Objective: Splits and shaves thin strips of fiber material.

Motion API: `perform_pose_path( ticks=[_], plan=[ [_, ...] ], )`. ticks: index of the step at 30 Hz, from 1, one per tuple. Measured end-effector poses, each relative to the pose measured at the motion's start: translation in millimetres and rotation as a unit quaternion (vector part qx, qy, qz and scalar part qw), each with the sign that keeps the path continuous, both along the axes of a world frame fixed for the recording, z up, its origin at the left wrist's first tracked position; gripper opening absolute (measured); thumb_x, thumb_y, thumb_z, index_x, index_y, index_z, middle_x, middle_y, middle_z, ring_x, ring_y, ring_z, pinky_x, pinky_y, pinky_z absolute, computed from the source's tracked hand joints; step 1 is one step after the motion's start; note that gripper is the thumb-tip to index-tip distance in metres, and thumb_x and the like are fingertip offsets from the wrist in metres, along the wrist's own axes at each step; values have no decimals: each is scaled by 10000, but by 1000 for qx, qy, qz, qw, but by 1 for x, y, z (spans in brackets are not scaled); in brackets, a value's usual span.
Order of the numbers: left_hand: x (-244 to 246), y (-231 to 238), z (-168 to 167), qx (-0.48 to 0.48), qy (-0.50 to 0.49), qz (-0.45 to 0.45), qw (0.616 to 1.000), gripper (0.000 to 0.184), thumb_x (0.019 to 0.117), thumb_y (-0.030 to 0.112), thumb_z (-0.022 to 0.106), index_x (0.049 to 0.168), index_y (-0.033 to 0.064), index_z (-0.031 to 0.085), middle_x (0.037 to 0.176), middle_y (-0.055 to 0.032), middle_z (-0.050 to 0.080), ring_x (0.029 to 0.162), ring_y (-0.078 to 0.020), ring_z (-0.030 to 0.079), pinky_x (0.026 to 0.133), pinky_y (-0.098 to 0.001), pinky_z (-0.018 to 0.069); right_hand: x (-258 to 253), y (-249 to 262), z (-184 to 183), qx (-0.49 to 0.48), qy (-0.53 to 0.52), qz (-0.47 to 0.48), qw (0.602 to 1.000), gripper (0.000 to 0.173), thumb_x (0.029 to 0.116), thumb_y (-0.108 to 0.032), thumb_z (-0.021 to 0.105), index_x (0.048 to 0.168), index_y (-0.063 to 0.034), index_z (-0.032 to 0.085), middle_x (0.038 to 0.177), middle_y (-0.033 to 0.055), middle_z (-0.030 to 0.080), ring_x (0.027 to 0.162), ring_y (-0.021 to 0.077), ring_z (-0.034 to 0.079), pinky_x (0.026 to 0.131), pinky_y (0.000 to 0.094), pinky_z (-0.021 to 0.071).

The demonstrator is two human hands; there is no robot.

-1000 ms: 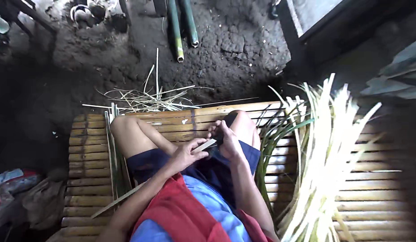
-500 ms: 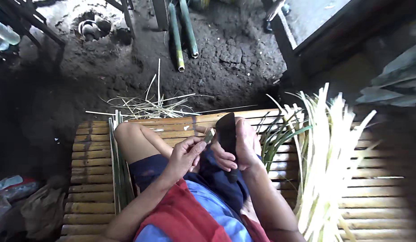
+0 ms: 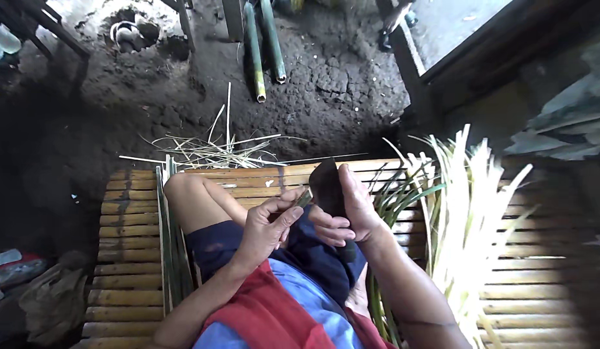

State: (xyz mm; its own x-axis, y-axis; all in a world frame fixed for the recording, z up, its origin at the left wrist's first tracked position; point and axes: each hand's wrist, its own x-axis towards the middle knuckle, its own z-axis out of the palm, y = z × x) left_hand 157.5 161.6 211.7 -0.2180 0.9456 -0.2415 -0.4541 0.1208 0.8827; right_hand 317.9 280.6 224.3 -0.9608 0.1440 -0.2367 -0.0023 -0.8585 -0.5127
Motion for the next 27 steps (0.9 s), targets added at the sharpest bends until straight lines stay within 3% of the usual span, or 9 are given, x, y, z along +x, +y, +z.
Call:
perform_pose_path(
  ticks=[6, 10, 12, 15, 18, 22, 25, 27],
  plan=[
    [0, 1, 1, 3, 1, 9, 1000, 202, 957, -16, 636, 1139, 14, 720, 819, 11, 710, 491, 51, 501, 455, -105, 433, -1, 2, 1, -1, -10, 11, 1000, 671, 853, -831, 504, 767, -176, 622, 497, -90, 493, 406, 22, 552, 398, 186, 477],
    [1, 1, 3, 9, 1, 8, 1000, 238, 959, -26, 629, 1182, 7, 706, 827, 13, 705, 487, 50, 498, 446, -107, 432, 0, 1, 4, -4, -21, 12, 1000, 670, 835, -837, 521, 750, -178, 612, 488, -95, 481, 400, 15, 544, 392, 180, 467],
    [1, -1, 3, 14, 12, 9, 1000, 220, 955, -27, 632, 1156, 6, 715, 839, 18, 701, 494, 51, 500, 446, -107, 435, 1, 0, 6, 3, -38, 7, 999, 677, 821, -845, 528, 743, -176, 600, 481, -99, 463, 387, 9, 526, 382, 175, 457],
    [3, -3, 3, 32, 41, 13, 999, 81, 937, -26, 649, 972, 10, 712, 808, 29, 674, 511, 52, 509, 460, -110, 446, 4, -2, 9, 35, -58, 12, 998, 685, 794, -868, 518, 767, -187, 591, 481, -120, 443, 382, -9, 506, 381, 162, 449],
    [7, -7, 3, 54, 32, 4, 998, 75, 926, -28, 656, 902, 22, 707, 775, 42, 653, 512, 51, 513, 464, -109, 452, 9, 0, 16, 19, -65, 58, 996, 698, 759, -869, 563, 822, -174, 600, 483, -123, 432, 376, -17, 495, 377, 152, 443],
    [11, -12, 4, 81, 31, -15, 996, 58, 936, -4, 665, 944, 15, 719, 813, 44, 628, 543, 48, 510, 489, -111, 459, 14, 9, 30, 2, -74, 136, 988, 769, 742, -889, 548, 978, -158, 583, 484, -125, 404, 363, -29, 481, 376, 139, 447],
    [11, -14, 5, 84, 35, -13, 996, 68, 936, 3, 670, 963, 15, 732, 826, 47, 650, 553, 56, 519, 494, -105, 459, 11, 6, 32, 6, -82, 139, 987, 770, 738, -906, 521, 942, -165, 567, 486, -122, 413, 368, -27, 492, 376, 139, 447],
    [11, -14, 4, 83, 33, -14, 996, 89, 942, 0, 663, 993, -1, 736, 835, 37, 645, 558, 47, 517, 494, -110, 454, 2, -4, 26, 23, -84, 112, 990, 734, 740, -918, 504, 838, -193, 567, 483, -123, 418, 368, -25, 485, 367, 145, 431]
  ],
)
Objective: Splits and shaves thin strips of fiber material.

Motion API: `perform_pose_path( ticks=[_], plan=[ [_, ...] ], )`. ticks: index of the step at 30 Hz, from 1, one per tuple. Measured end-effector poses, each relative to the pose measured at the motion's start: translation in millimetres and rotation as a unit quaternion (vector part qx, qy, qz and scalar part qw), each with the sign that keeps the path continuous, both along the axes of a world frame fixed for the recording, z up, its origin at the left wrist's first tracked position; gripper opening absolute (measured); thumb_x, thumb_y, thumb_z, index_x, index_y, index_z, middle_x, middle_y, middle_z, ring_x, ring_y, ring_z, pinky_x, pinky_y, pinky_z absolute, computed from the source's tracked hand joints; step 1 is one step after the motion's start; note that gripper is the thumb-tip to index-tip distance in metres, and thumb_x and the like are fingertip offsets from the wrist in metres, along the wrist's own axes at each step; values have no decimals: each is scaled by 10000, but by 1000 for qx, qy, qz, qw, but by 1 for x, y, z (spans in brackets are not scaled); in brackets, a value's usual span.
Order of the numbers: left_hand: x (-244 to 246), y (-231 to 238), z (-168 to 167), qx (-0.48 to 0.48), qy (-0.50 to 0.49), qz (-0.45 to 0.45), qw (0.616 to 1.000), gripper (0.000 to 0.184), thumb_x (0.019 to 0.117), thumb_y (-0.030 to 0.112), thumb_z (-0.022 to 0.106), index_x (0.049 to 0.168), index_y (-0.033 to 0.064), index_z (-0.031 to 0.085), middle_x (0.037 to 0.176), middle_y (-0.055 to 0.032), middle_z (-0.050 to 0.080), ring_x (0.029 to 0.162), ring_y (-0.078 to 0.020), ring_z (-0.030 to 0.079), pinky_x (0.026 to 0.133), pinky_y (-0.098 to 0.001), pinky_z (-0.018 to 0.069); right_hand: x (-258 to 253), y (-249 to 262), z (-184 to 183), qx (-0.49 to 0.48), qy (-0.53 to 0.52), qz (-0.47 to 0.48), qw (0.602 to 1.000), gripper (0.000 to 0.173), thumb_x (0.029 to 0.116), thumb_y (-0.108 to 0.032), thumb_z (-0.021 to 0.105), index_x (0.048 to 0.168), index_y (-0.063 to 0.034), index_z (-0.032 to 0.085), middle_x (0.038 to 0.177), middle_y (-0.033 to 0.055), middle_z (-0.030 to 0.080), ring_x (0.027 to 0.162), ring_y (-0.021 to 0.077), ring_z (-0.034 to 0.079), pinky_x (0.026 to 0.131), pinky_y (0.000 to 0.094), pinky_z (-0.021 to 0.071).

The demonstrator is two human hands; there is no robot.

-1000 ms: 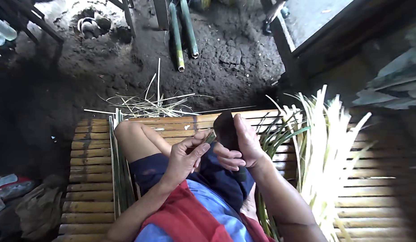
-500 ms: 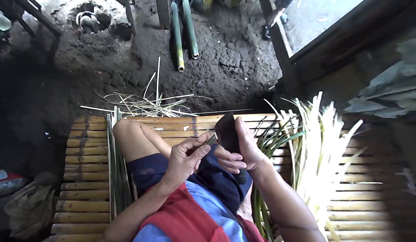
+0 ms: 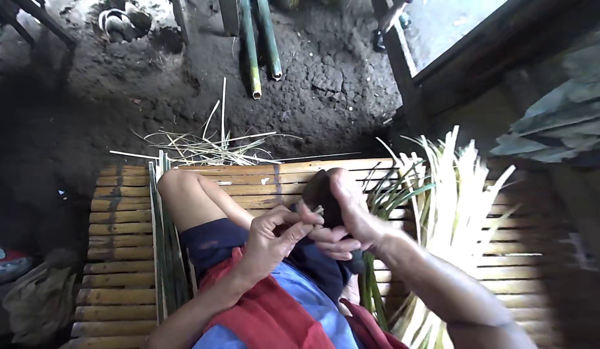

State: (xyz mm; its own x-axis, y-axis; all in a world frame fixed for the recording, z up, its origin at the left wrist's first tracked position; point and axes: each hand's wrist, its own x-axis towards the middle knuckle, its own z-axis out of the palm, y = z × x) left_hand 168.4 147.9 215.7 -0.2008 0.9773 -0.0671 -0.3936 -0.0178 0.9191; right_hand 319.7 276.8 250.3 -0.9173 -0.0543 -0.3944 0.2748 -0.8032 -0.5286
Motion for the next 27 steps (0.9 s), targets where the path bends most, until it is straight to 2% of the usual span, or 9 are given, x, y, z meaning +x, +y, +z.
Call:
perform_pose_path(
  ticks=[4, 6, 9, 14, 17, 20, 22, 25, 27],
  plan=[
    [-4, 2, -6, -26, 15, 31, 999, 77, 938, -15, 656, 959, 10, 727, 845, 30, 666, 543, 47, 513, 487, -114, 453, -14, 2, -12, 43, -30, -14, 999, 807, 712, -972, 401, 785, -184, 561, 480, -95, 430, 360, -6, 484, 366, 148, 426],
    [-6, 6, -8, -24, 37, 66, 997, 68, 929, -16, 673, 965, 4, 727, 856, 17, 687, 536, 43, 520, 482, -118, 459, -19, 7, -4, 206, -65, -49, 975, 802, 859, -894, 246, 925, -170, 584, 556, -41, 549, 411, 28, 536, 397, 160, 462],
    [-13, 12, -13, 0, 111, 130, 985, 83, 904, 1, 713, 978, -29, 734, 840, 7, 640, 560, 34, 516, 504, -123, 468, -27, 3, -2, 531, -84, -105, 836, 501, 1069, -534, 331, 1175, -106, 570, 705, -62, 621, 560, 17, 604, 536, 181, 537],
    [-18, 11, -10, -1, 134, 149, 980, 113, 888, 14, 740, 993, -27, 741, 857, 0, 639, 571, 34, 523, 512, -120, 478, -41, -6, -14, 530, -79, -136, 833, 453, 1052, -564, 385, 893, -161, 518, 533, -110, 456, 416, -11, 453, 416, 156, 431],
    [-23, 13, -13, -30, 159, 174, 971, 53, 881, 10, 748, 925, -13, 730, 853, -10, 667, 555, 32, 524, 497, -132, 471, -49, -18, -16, 686, -133, -63, 713, 647, 1035, -595, 388, 1071, 8, 619, 700, 51, 581, 626, 186, 606, 591, 407, 519],
    [-37, 11, -13, -37, 160, 132, 978, 89, 921, 55, 725, 888, -27, 710, 857, -9, 661, 582, 33, 557, 526, -133, 505, -50, -12, -25, 612, -85, -16, 786, 630, 1016, -645, 392, 1128, -58, 593, 768, -59, 544, 674, 19, 551, 648, 226, 495],
    [-55, 9, -11, -4, 171, 53, 984, 332, 1002, 295, 621, 888, -5, 707, 959, 29, 683, 837, 48, 619, 762, -165, 538, -49, -9, -25, 529, -24, -58, 846, 515, 948, -617, 564, 1058, -114, 588, 731, -151, 553, 626, -75, 529, 606, 127, 474],
    [-66, 34, -18, 5, 74, -50, 996, 885, 1004, 727, 145, 1316, 33, 597, 1206, 17, 667, 1091, -21, 608, 962, -258, 502, -58, -8, -20, 468, 16, -133, 873, 209, 836, -295, 789, 935, -164, 660, 692, -141, 653, 561, -48, 577, 544, 138, 506],
    [-61, 59, -15, 42, -58, -117, 991, 919, 933, 830, 178, 1370, 143, 603, 1183, 39, 691, 1011, -27, 652, 847, -216, 553, -70, -3, -27, 496, 23, -206, 843, 190, 824, -254, 821, 894, -137, 689, 636, -92, 647, 488, -11, 556, 474, 161, 492]
  ],
)
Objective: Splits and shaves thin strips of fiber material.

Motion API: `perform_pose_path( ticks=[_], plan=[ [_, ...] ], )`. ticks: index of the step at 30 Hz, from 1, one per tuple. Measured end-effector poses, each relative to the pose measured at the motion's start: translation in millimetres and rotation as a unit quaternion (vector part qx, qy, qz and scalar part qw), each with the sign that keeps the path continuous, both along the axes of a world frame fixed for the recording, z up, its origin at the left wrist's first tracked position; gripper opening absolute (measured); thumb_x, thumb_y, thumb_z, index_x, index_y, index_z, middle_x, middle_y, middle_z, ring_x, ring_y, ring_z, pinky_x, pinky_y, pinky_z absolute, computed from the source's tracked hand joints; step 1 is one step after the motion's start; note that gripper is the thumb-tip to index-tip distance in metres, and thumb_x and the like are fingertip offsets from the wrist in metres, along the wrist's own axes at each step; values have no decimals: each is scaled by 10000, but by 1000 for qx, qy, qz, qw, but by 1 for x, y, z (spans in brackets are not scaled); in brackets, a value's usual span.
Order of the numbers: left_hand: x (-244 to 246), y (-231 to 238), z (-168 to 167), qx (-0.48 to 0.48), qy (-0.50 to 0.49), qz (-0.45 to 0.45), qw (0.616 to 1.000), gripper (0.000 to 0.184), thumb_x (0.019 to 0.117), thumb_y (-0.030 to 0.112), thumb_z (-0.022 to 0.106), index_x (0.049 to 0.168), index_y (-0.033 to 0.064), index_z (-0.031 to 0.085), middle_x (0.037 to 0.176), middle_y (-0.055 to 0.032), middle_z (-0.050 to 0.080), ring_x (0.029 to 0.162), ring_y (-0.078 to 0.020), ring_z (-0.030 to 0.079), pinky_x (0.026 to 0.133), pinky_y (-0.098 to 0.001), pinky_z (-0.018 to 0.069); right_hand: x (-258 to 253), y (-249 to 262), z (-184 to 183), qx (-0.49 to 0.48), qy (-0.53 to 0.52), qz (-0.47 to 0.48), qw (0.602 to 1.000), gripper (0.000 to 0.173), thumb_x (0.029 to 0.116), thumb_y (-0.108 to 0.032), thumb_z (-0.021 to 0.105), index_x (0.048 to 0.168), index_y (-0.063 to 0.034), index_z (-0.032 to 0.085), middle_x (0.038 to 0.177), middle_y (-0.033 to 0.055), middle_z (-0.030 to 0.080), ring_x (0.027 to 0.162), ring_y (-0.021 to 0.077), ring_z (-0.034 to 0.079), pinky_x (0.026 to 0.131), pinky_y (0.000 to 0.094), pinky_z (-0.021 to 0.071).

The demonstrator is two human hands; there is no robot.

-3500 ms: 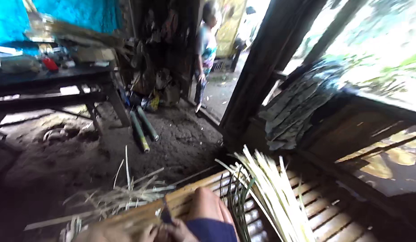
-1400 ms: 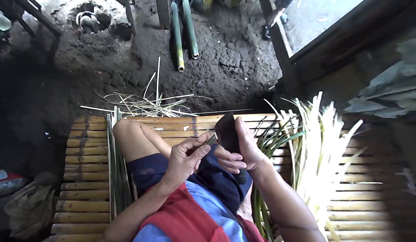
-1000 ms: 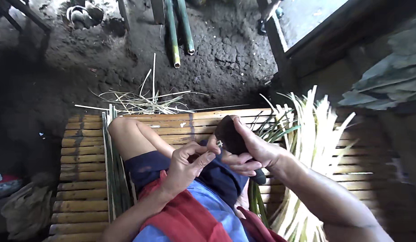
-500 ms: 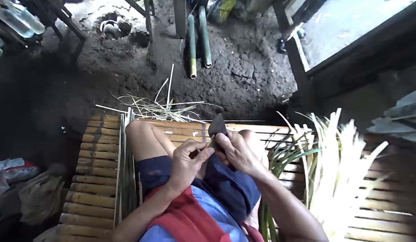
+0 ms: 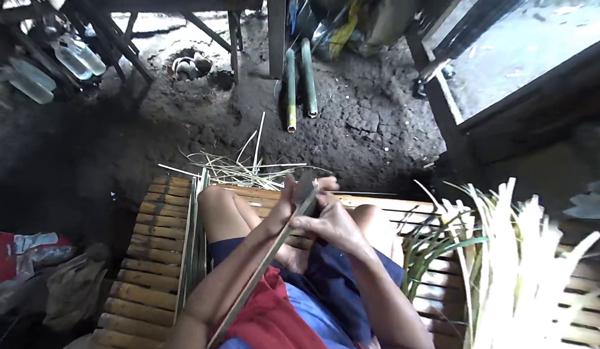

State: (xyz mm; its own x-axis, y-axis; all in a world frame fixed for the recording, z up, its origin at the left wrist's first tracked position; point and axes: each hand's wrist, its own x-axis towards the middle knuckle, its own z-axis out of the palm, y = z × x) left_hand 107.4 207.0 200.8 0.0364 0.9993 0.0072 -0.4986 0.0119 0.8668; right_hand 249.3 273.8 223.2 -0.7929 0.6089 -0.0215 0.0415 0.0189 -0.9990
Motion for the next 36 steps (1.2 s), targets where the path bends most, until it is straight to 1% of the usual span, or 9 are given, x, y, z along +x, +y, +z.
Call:
perform_pose_path(
  ticks=[4, 9, 14, 18, 22, 26, 29, 31, 36],
  plan=[
    [7, 27, 33, -50, -122, -8, 991, 451, 1121, 329, 259, 1153, 125, 660, 960, 17, 713, 882, -62, 692, 795, -228, 578, -7, 11, -11, 54, 28, -118, 991, 218, 770, -272, 856, 830, -137, 696, 588, -76, 633, 438, -1, 529, 429, 170, 468],
    [22, 20, 35, -90, -111, 71, 987, 360, 1113, 299, 335, 1090, 150, 661, 928, 29, 696, 825, -42, 678, 718, -198, 564, 2, 7, -10, 57, 44, -116, 991, 233, 766, -296, 853, 862, -151, 697, 620, -102, 638, 470, -17, 545, 453, 157, 482],
    [16, 9, 40, -153, 7, 181, 972, 402, 1103, 481, 311, 1007, 213, 595, 905, 73, 635, 761, -15, 607, 667, -182, 507, 16, -12, 3, 104, 61, -186, 975, 255, 758, -308, 855, 906, -198, 678, 669, -166, 637, 516, -55, 564, 482, 138, 505],
    [1, 30, 30, -138, -177, 152, 963, 391, 1127, 363, 272, 890, 219, 548, 691, 102, 566, 603, -7, 567, 589, -166, 509, 22, -17, 3, 177, 96, -194, 960, 268, 805, -366, 845, 945, -210, 678, 751, -183, 661, 613, -77, 601, 560, 133, 542],
    [8, 32, 25, -60, -156, -78, 983, 342, 1100, 252, 305, 1173, 127, 615, 634, 103, 559, 525, 19, 508, 521, -136, 453, 33, 25, 4, 199, 29, -221, 954, 230, 872, -272, 777, 1035, -149, 671, 787, -140, 682, 591, -40, 602, 533, 180, 536],
    [25, 21, 29, -92, -76, 51, 992, 309, 1078, 142, 399, 1313, 67, 585, 698, 68, 505, 539, 4, 456, 525, -137, 422, 45, 63, 13, 256, -11, -279, 926, 282, 914, -419, 725, 968, -174, 594, 707, -180, 586, 543, -62, 564, 509, 165, 519],
    [17, 31, 7, -146, -163, 187, 958, 289, 1108, 211, 358, 1285, 111, 563, 683, 93, 475, 546, -5, 471, 552, -150, 451, 42, 16, 6, 242, -25, -223, 944, 358, 924, -464, 692, 955, -108, 663, 683, -99, 615, 525, -19, 556, 474, 212, 502],
    [-5, 39, -10, -155, -229, 246, 929, 267, 1116, 219, 339, 1239, 107, 549, 662, 87, 473, 509, -10, 461, 519, -143, 445, 35, -35, -12, 237, 11, -132, 962, 392, 876, -451, 762, 891, -61, 720, 738, -57, 701, 644, -28, 641, 589, 202, 571],
    [-15, 36, -7, -94, -239, 93, 962, 319, 1123, 217, 277, 1357, 103, 462, 623, 108, 466, 419, 18, 401, 415, -113, 397, 23, -81, -36, 289, 32, -42, 956, 501, 928, -491, 707, 776, -15, 684, 647, 66, 667, 597, 47, 630, 578, 205, 517]
  ],
)
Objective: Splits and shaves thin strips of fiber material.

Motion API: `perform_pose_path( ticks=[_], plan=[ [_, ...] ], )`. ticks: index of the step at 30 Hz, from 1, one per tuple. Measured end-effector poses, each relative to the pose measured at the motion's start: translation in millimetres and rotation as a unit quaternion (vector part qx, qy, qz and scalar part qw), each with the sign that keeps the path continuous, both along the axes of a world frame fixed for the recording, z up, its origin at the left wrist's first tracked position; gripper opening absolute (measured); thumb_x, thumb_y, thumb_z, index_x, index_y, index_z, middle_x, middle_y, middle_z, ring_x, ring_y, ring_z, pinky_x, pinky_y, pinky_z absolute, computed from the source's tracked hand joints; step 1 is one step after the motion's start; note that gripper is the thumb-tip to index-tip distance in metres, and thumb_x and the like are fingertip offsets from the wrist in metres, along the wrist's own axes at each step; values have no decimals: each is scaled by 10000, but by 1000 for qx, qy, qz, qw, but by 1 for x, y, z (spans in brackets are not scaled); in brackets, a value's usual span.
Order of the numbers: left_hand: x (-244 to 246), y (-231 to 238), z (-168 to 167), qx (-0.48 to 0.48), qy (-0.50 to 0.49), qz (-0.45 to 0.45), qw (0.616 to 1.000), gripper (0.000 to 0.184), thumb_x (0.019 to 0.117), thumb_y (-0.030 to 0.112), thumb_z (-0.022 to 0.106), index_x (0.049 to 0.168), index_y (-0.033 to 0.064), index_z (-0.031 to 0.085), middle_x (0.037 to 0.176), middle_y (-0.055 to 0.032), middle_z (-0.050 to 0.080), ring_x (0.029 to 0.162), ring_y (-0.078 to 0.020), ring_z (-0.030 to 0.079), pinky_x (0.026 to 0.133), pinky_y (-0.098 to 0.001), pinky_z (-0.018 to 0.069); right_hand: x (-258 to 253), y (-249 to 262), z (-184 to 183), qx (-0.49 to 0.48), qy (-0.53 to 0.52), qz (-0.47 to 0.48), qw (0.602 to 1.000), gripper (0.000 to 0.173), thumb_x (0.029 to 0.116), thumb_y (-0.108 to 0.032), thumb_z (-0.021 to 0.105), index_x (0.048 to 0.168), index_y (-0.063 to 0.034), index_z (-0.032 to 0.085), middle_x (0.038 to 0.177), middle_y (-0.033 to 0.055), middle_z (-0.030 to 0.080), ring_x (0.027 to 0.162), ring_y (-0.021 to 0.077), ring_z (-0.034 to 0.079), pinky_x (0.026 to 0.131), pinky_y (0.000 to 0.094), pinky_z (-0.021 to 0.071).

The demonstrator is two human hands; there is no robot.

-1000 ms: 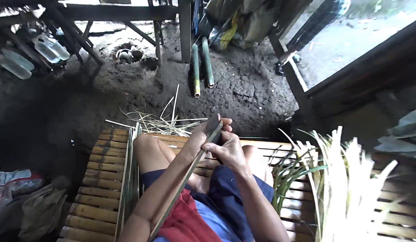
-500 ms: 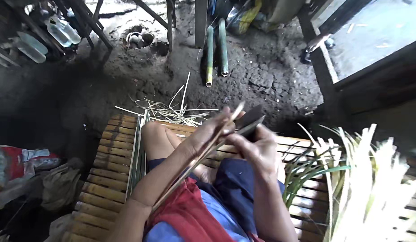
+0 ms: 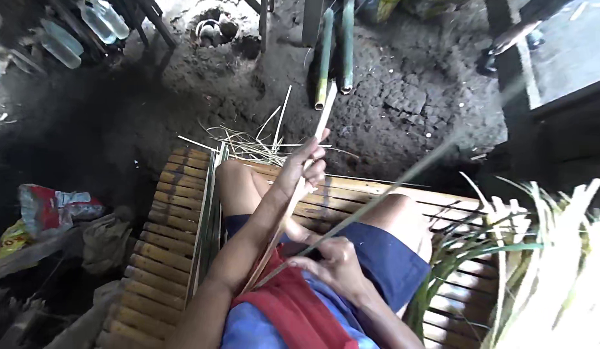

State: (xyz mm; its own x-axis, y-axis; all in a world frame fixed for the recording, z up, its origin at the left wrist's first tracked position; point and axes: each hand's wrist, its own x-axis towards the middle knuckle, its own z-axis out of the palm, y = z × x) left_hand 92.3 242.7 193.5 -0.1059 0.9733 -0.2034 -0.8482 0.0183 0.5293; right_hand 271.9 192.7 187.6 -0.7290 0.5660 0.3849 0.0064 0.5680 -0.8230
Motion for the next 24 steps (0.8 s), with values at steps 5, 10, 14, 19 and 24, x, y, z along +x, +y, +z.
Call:
perform_pose_path(
  ticks=[5, 10, 14, 19, 24],
  plan=[
    [44, -54, 22, -41, 145, -113, 982, 301, 1086, 171, 416, 1316, 142, 608, 686, 67, 522, 465, 24, 399, 420, -117, 347, 28, 75, 19, -146, -32, -134, 980, 236, 928, -404, 695, 889, -172, 682, 651, -163, 607, 518, -63, 533, 476, 160, 476],
    [27, -65, -3, -87, 129, 22, 988, 287, 1104, 223, 392, 1320, 133, 558, 680, 79, 467, 418, 25, 341, 390, -107, 329, 50, 72, 29, -181, -17, -112, 977, 169, 935, -417, 699, 896, -255, 668, 630, -188, 608, 492, -59, 546, 456, 127, 477],
    [-16, -66, -25, -141, 129, 157, 969, 304, 1116, 218, 363, 1307, 75, 550, 669, 83, 493, 402, 26, 347, 380, -109, 343, 73, 65, 29, -193, 4, -88, 977, 153, 941, -461, 692, 904, -318, 654, 655, -227, 613, 518, -83, 556, 472, 116, 486],
    [-90, -98, -28, -158, 305, 163, 925, 296, 1118, 247, 336, 1264, 137, 569, 708, 86, 536, 424, 28, 381, 393, -116, 367, 83, 58, 27, -260, 29, -81, 962, 75, 943, -359, 697, 884, -317, 675, 651, -221, 630, 514, -90, 549, 465, 107, 467],
    [-125, -152, -24, -253, 459, 7, 852, 392, 1096, 159, 342, 1458, 43, 440, 852, 34, 667, 550, -1, 546, 499, -154, 477, 52, 48, 5, -328, 8, -117, 938, 71, 932, -184, 665, 887, -135, 690, 624, -134, 618, 498, -39, 543, 468, 161, 473]
  ],
)
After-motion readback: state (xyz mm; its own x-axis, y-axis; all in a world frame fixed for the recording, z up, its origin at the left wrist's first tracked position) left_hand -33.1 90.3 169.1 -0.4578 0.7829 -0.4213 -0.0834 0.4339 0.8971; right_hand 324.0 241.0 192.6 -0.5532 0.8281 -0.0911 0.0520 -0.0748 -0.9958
